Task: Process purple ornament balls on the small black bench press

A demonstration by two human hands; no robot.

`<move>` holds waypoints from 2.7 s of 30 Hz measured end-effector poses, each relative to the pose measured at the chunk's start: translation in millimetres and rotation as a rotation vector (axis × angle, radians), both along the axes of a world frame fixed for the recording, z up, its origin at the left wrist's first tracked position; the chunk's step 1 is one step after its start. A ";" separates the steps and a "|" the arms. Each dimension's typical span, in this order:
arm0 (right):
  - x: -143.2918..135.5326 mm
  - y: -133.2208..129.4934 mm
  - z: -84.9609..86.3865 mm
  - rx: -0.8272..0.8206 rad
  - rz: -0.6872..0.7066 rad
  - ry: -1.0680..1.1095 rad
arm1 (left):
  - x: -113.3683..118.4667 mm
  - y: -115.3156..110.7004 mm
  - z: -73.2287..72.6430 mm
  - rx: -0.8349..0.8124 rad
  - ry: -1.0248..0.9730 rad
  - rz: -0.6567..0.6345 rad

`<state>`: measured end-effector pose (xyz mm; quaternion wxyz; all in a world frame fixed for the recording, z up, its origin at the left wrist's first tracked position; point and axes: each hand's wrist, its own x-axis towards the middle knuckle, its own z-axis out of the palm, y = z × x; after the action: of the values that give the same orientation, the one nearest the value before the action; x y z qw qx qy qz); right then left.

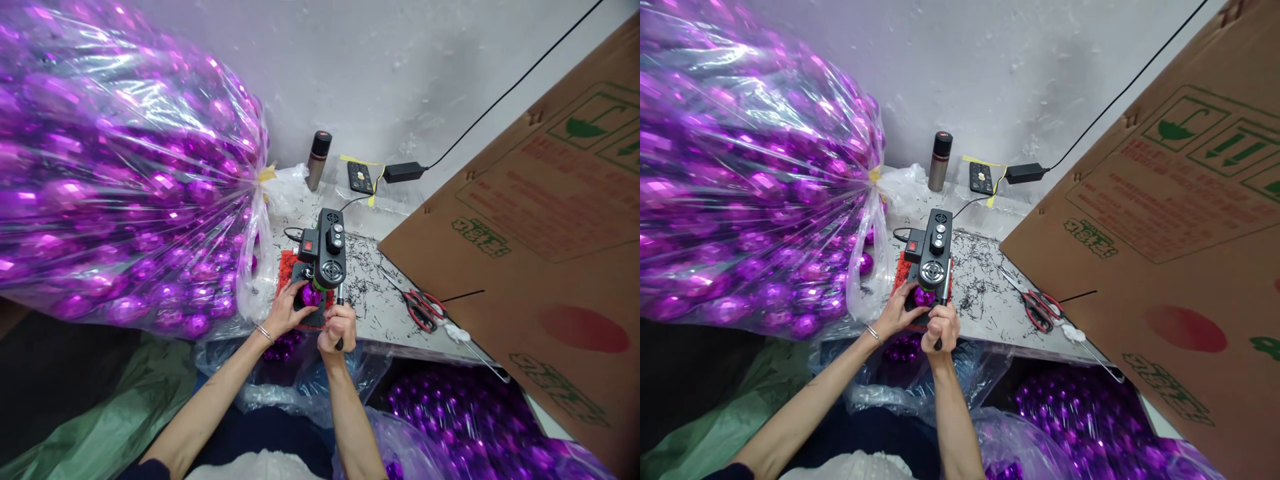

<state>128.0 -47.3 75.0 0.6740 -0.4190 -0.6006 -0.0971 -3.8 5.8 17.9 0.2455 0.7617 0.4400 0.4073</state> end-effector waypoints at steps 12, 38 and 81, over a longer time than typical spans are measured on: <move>-0.3 1.0 -1.4 -0.003 -0.035 -0.014 | -0.5 0.0 0.9 -0.012 0.004 0.010; -0.5 3.6 -3.1 0.012 -0.036 -0.029 | -0.5 0.1 2.7 0.005 -0.007 -0.007; 0.6 1.3 -2.9 0.006 0.001 -0.053 | -0.4 -0.8 1.7 -0.030 0.004 0.012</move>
<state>128.5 -46.0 72.2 0.6592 -0.4141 -0.6181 -0.1097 -4.2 4.9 19.6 0.2535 0.7561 0.4513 0.4005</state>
